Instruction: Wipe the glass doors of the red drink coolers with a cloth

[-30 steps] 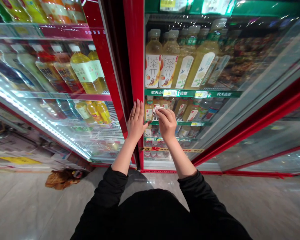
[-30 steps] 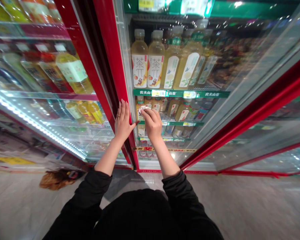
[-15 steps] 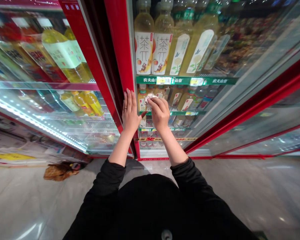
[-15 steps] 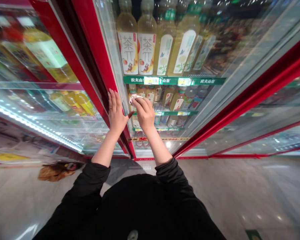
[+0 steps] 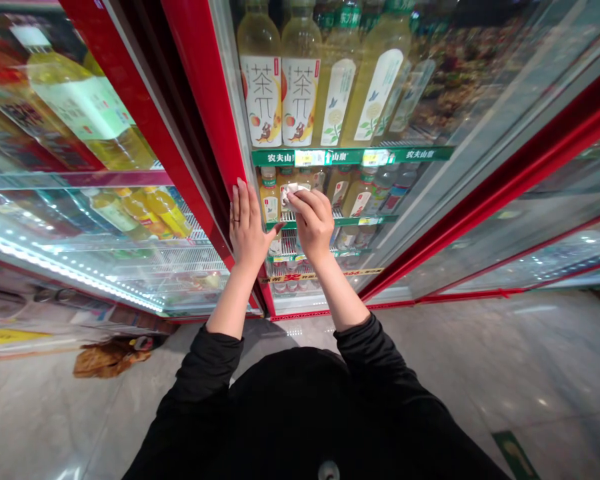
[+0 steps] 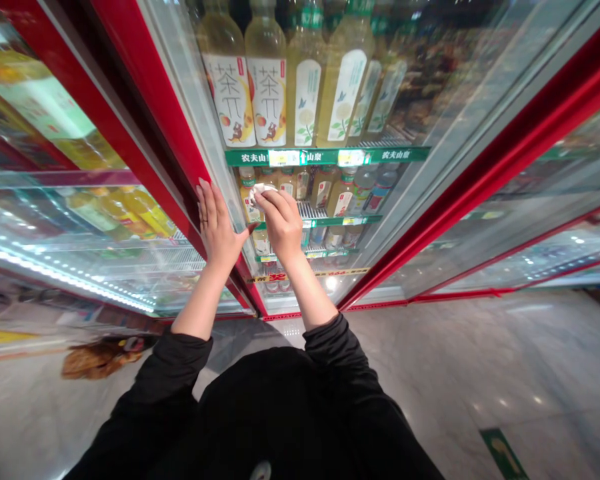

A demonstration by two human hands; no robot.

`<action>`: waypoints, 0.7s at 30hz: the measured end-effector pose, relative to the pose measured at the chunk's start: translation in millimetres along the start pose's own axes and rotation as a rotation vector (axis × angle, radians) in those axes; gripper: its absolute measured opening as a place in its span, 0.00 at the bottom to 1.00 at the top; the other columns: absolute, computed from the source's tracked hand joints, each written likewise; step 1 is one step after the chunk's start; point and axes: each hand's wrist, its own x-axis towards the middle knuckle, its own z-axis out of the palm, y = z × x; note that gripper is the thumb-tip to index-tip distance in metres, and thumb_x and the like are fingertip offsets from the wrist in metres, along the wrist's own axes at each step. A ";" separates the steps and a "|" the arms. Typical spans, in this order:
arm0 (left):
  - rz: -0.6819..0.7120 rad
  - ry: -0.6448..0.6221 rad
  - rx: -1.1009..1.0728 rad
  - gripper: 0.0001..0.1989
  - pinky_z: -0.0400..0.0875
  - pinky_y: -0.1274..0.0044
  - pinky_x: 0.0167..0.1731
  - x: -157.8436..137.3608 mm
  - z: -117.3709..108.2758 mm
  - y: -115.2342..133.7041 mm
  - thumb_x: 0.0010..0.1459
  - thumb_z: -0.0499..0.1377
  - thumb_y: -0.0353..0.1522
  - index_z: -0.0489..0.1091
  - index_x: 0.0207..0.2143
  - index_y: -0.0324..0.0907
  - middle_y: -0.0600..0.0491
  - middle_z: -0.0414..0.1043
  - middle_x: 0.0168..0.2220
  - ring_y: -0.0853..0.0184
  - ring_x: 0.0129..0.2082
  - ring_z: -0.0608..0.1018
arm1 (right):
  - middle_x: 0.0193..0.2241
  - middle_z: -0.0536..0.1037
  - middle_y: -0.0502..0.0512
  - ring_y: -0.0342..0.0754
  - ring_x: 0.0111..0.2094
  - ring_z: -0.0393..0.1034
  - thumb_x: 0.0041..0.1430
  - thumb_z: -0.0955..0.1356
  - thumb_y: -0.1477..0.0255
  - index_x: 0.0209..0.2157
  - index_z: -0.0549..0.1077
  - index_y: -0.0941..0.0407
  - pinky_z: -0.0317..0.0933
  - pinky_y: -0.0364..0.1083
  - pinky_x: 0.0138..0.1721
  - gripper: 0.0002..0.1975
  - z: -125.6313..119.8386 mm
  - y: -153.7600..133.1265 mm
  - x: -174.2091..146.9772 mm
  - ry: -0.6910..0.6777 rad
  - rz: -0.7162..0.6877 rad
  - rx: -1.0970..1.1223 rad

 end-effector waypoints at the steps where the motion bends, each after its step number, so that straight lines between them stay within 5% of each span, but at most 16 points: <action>1: 0.006 0.005 0.007 0.56 0.38 0.56 0.82 0.7 1.4 1.0 0.68 0.68 0.43 0.35 0.83 0.45 0.43 0.38 0.84 0.51 0.82 0.39 | 0.55 0.85 0.53 0.54 0.61 0.77 0.77 0.66 0.76 0.60 0.81 0.43 0.74 0.58 0.66 0.20 -0.1 -2.3 -1.0 -0.028 -0.011 0.012; 5: 0.043 -0.016 0.027 0.54 0.39 0.57 0.82 2.8 2.2 8.1 0.68 0.69 0.40 0.37 0.83 0.44 0.42 0.43 0.83 0.52 0.82 0.42 | 0.54 0.86 0.54 0.52 0.59 0.79 0.76 0.68 0.76 0.60 0.82 0.45 0.77 0.56 0.63 0.19 -14.7 0.1 -12.1 -0.104 -0.086 0.040; 11: 0.075 -0.066 0.039 0.56 0.38 0.59 0.82 7.9 -1.6 15.1 0.65 0.72 0.38 0.41 0.82 0.42 0.40 0.48 0.82 0.51 0.82 0.45 | 0.50 0.86 0.55 0.53 0.55 0.80 0.78 0.66 0.74 0.56 0.83 0.45 0.77 0.58 0.61 0.17 -24.7 7.4 0.7 0.106 0.022 -0.014; 17: 0.046 -0.041 0.028 0.48 0.38 0.59 0.82 14.4 2.5 18.4 0.71 0.64 0.43 0.42 0.82 0.43 0.43 0.48 0.82 0.54 0.82 0.46 | 0.52 0.86 0.56 0.53 0.57 0.79 0.77 0.66 0.75 0.57 0.83 0.46 0.77 0.58 0.62 0.17 -18.5 -8.0 0.5 -0.033 -0.002 -0.023; 21: 0.053 -0.079 0.049 0.51 0.39 0.59 0.82 14.2 2.2 20.4 0.67 0.69 0.38 0.44 0.82 0.41 0.42 0.49 0.81 0.53 0.82 0.47 | 0.49 0.88 0.57 0.52 0.53 0.80 0.76 0.65 0.77 0.56 0.84 0.49 0.78 0.55 0.58 0.18 -32.2 -2.6 -6.2 0.043 -0.046 -0.066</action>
